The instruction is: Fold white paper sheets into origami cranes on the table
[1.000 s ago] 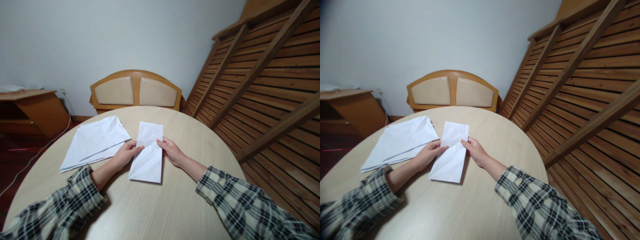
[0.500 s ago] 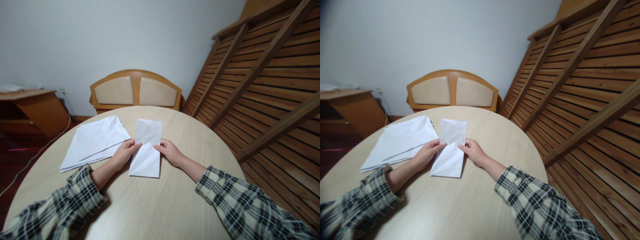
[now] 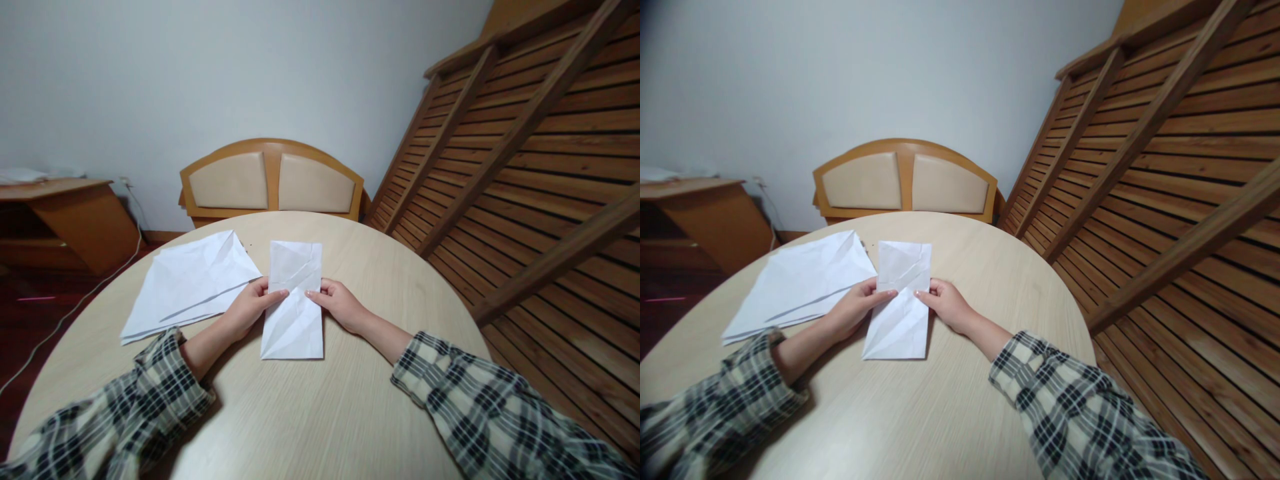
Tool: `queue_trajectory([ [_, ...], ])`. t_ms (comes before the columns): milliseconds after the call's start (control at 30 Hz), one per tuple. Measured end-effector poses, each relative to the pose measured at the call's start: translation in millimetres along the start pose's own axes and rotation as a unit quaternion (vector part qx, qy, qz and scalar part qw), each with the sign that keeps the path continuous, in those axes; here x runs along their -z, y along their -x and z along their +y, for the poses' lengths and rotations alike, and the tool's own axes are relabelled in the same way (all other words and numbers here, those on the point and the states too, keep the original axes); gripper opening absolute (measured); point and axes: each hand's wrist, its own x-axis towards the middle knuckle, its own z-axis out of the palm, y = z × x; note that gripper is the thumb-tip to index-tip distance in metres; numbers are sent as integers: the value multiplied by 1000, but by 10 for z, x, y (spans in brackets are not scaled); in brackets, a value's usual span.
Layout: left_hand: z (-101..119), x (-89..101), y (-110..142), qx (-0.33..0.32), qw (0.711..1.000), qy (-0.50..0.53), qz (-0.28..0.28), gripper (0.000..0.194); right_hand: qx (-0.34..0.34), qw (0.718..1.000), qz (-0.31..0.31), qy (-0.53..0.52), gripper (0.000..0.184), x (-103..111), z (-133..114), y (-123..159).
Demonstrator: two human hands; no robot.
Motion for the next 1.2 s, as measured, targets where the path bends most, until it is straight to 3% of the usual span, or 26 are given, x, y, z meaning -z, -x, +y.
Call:
queue_trajectory([
  [300, -63, 38, -18, -12, 1000, -23, -8, 47, 2, 999, -9, 42, 35, -19, -11, 27],
  [500, -54, 32, -20, -10, 997, -76, 15, 45, -5, 999, 9, 48, 34, -24, 39, 3],
  [867, -35, -8, -18, -32, 997, -60, 30, 42, -11, 1000, -7, -17, 33, -52, 21, 12],
  [1200, -54, 19, -25, -15, 1000, -9, 10, 40, -6, 1000, -18, -10, 33, -19, -41, 26],
])
